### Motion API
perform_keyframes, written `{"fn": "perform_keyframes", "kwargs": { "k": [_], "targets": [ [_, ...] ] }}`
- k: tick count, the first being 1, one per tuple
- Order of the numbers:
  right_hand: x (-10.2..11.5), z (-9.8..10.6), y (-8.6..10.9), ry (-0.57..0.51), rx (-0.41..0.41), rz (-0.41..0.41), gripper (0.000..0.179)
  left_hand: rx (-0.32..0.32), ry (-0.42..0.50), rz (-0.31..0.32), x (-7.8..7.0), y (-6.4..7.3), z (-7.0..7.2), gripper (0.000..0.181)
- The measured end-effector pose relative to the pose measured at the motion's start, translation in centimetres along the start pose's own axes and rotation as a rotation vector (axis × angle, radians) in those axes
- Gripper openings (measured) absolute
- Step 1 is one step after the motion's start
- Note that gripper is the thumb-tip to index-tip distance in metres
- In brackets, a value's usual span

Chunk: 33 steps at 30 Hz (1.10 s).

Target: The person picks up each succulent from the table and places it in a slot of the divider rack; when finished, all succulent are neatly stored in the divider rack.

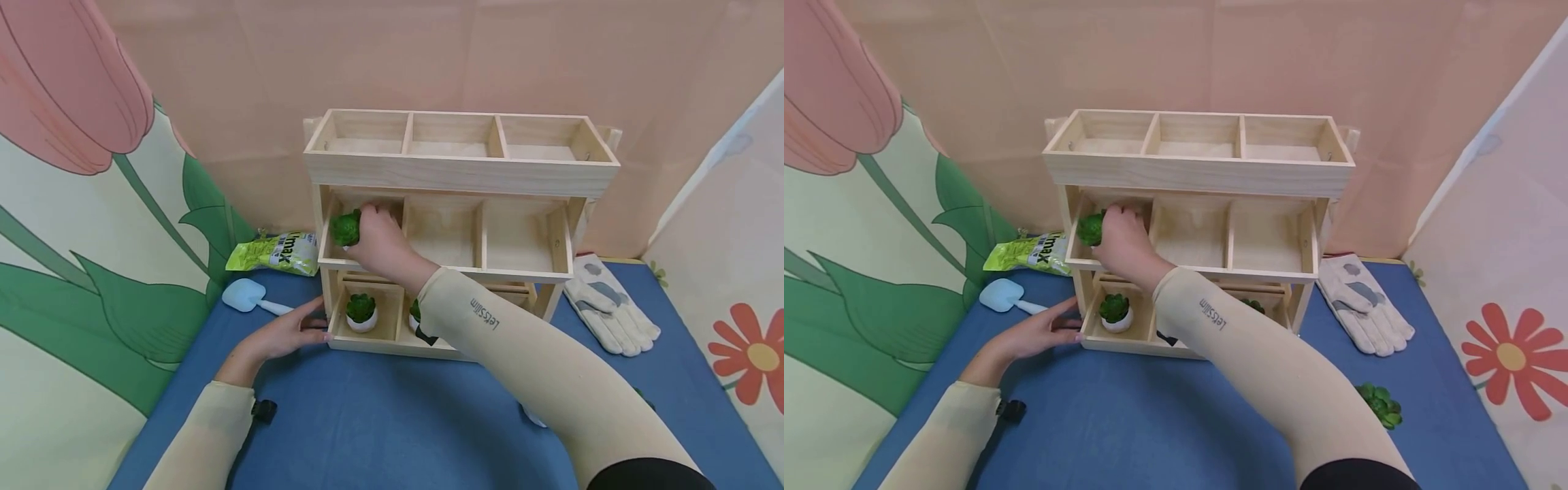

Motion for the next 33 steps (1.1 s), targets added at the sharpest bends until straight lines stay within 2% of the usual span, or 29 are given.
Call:
{"fn": "perform_keyframes", "kwargs": {
  "k": [5, 16, 23, 29, 33],
  "targets": [
    [-0.2, 0.0, 0.0, 0.005, -0.002, -0.001, 0.066, -0.001, -0.007, -0.001, -0.1, 0.0, 0.0, 0.095],
    [-0.5, 0.0, 0.4, -0.004, 0.039, 0.009, 0.078, -0.01, -0.016, 0.007, 0.0, 0.0, 0.0, 0.095],
    [-0.9, 0.2, 0.6, -0.016, 0.065, 0.03, 0.07, -0.009, -0.015, 0.004, 0.2, -0.1, 0.0, 0.095],
    [-1.2, 0.7, 1.4, -0.011, 0.104, 0.046, 0.082, -0.009, -0.019, -0.006, 0.1, 0.0, 0.0, 0.095],
    [-1.0, 1.2, 2.2, -0.014, 0.11, 0.082, 0.083, -0.012, -0.021, -0.008, 0.1, 0.0, 0.1, 0.095]
  ]
}}
Point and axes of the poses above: each hand's wrist, its own y-axis away from the middle knuckle, its own z-axis out of the back of the hand, x = y × z, the point moved 7 cm from there along -y, towards the middle knuckle, and after that the axes turned 14 degrees about y, right-handed, at the moved point
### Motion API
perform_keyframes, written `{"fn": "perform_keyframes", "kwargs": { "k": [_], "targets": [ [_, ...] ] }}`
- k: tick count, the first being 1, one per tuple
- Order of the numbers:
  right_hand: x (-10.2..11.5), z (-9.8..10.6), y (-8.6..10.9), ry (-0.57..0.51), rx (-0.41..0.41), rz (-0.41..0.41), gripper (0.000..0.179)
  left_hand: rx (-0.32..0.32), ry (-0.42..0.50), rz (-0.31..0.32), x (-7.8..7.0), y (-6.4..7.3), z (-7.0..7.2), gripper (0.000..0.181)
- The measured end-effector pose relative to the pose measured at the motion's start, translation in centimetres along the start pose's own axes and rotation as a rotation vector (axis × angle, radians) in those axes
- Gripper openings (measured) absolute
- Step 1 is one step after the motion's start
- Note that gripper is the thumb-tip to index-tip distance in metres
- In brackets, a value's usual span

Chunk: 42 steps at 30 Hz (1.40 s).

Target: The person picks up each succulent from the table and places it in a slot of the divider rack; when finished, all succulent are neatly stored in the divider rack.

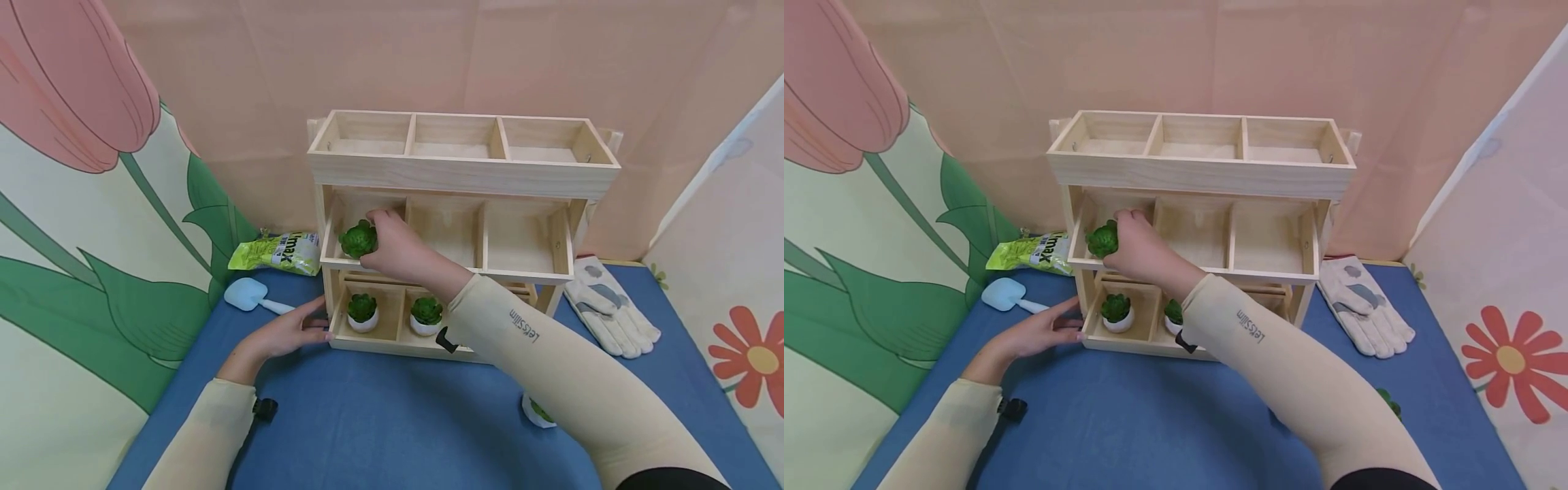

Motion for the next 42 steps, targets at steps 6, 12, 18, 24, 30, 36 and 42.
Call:
{"fn": "perform_keyframes", "kwargs": {
  "k": [6, 12, 18, 24, 30, 36, 42],
  "targets": [
    [-0.4, 0.8, 1.5, -0.009, -0.02, 0.035, 0.082, -0.008, 0.001, 0.008, 0.0, 0.0, 0.1, 0.095],
    [-1.6, 1.3, 3.1, -0.082, -0.034, 0.034, 0.086, -0.019, 0.005, 0.02, 0.2, 0.2, 0.1, 0.096],
    [-3.4, 2.1, 5.7, -0.189, -0.052, -0.006, 0.083, -0.024, -0.005, 0.037, 0.3, 0.1, -0.1, 0.094],
    [-5.1, 3.5, 9.3, -0.22, -0.096, 0.004, 0.077, -0.024, -0.009, 0.035, 0.1, 0.0, -0.2, 0.094],
    [-6.6, 4.4, 13.1, -0.203, -0.129, -0.008, 0.074, -0.026, -0.008, 0.03, -0.2, 0.2, -0.1, 0.095],
    [-8.0, 4.6, 16.6, -0.179, -0.169, -0.008, 0.069, -0.033, -0.008, 0.039, -0.3, 0.1, -0.1, 0.094],
    [-10.0, 4.2, 19.5, -0.174, -0.211, -0.033, 0.071, -0.033, -0.012, 0.027, -0.7, 0.1, -0.2, 0.093]
  ]
}}
Point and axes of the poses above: each hand's wrist, its own y-axis away from the middle knuckle, its own z-axis out of the back of the hand, x = y × z, the point moved 7 cm from there along -y, towards the middle knuckle, and after that the axes turned 14 degrees about y, right-handed, at the moved point
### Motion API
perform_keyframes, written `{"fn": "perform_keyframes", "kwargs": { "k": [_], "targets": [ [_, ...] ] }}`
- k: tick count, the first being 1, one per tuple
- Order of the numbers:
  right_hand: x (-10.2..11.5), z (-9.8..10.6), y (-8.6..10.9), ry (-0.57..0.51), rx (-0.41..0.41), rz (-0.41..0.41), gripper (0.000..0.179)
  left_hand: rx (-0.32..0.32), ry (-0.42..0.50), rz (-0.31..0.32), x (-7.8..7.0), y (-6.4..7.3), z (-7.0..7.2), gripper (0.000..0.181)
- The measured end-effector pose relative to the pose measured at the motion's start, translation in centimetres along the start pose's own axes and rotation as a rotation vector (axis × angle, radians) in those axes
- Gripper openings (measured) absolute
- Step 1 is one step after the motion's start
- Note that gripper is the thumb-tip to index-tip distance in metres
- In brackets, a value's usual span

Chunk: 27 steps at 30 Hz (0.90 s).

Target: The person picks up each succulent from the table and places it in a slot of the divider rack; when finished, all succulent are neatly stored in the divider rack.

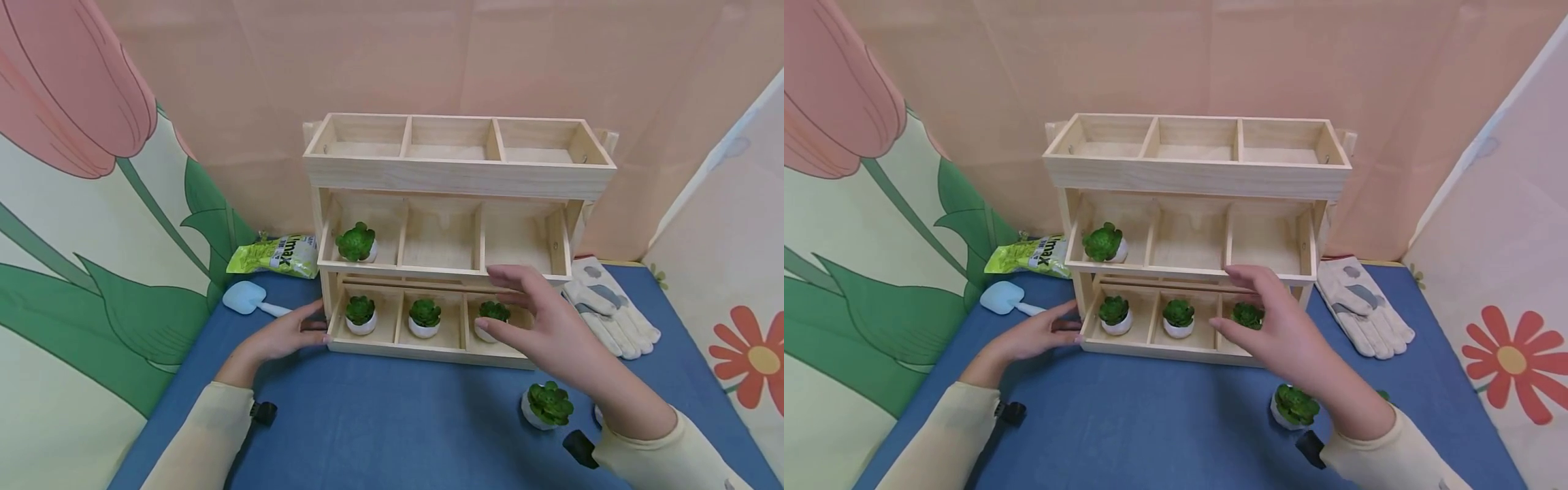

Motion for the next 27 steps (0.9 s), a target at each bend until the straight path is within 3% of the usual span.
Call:
{"fn": "perform_keyframes", "kwargs": {
  "k": [6, 27],
  "targets": [
    [-2.4, 0.1, 2.2, -0.004, -0.022, -0.034, 0.07, -0.007, -0.026, 0.002, -0.2, 0.1, -0.1, 0.092],
    [-10.8, -2.0, 7.4, 0.045, 0.006, -0.327, 0.077, 0.009, -0.009, -0.037, -0.1, -0.1, -0.2, 0.092]
  ]
}}
Point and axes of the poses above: each hand's wrist, its own y-axis away from the middle knuckle, its own z-axis out of the back of the hand, x = y × z, the point moved 7 cm from there along -y, towards the middle knuckle, and after that the axes turned 14 degrees about y, right-handed, at the moved point
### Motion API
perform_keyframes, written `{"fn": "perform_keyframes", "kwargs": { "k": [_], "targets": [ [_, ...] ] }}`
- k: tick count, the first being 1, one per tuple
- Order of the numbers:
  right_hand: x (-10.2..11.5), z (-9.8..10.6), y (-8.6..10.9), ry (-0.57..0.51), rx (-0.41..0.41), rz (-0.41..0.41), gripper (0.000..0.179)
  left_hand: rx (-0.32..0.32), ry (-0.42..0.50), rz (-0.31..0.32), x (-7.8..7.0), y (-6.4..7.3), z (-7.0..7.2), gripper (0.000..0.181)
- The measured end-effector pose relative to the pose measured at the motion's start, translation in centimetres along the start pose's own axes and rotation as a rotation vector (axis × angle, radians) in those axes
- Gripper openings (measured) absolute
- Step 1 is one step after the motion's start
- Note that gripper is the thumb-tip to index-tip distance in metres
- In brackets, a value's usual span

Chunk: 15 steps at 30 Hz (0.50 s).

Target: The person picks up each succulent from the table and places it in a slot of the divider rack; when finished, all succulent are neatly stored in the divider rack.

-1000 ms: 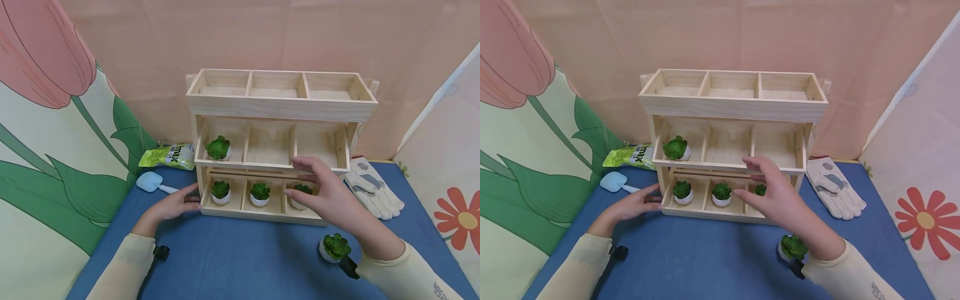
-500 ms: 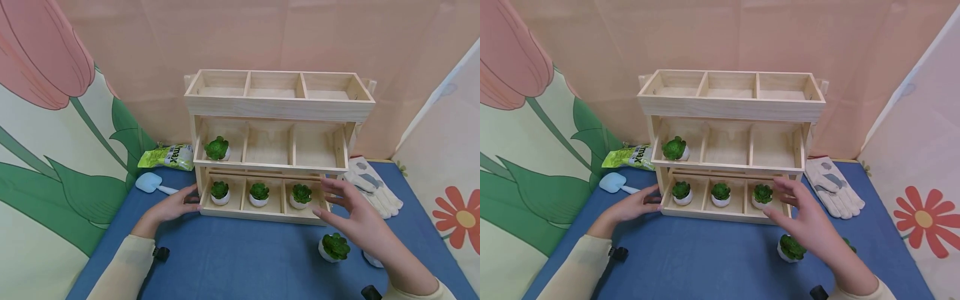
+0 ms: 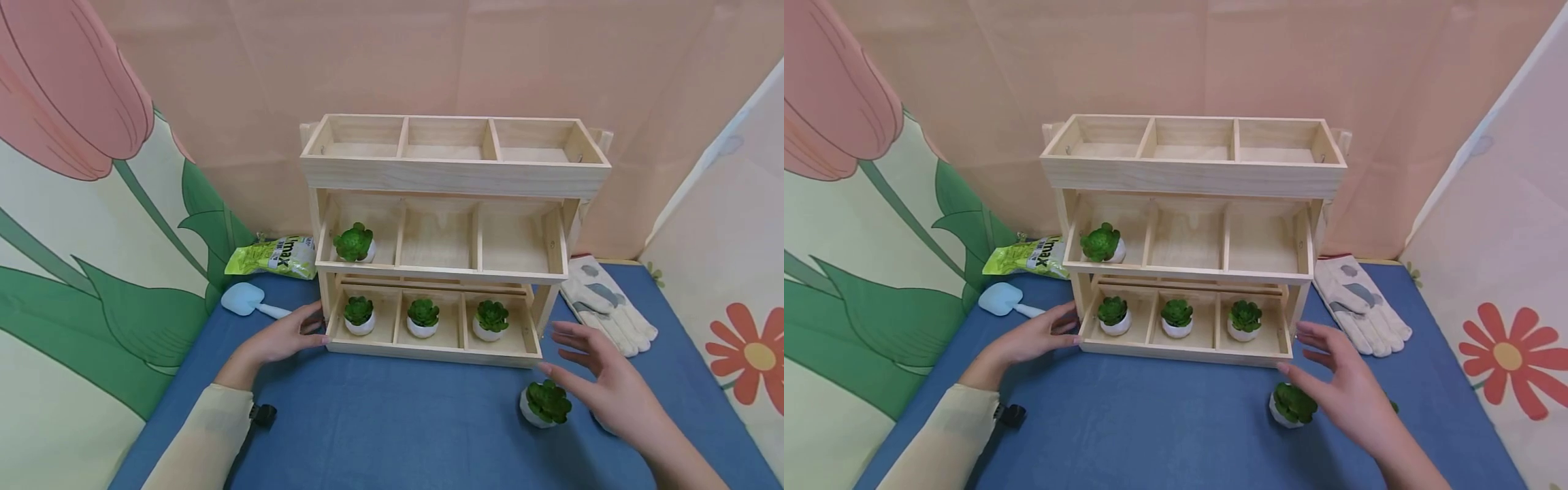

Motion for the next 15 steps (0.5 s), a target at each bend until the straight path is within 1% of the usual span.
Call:
{"fn": "perform_keyframes", "kwargs": {
  "k": [3, 8, 15],
  "targets": [
    [-0.6, -0.2, 0.0, -0.006, -0.002, -0.013, 0.08, 0.014, 0.015, -0.013, -0.1, -0.1, 0.0, 0.091],
    [-0.8, -0.3, -0.4, -0.004, 0.001, -0.01, 0.079, 0.017, 0.026, -0.018, 0.0, 0.0, 0.1, 0.089],
    [-1.3, -1.0, -0.5, -0.018, 0.057, -0.046, 0.083, 0.011, 0.043, -0.03, 0.2, -0.2, 0.0, 0.09]
  ]
}}
Point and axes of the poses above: each hand's wrist, its own y-axis away from the middle knuckle, its own z-axis out of the back of the hand, x = y × z, the point moved 7 cm from there along -y, towards the middle knuckle, and after that the axes turned 14 degrees about y, right-handed, at the moved point
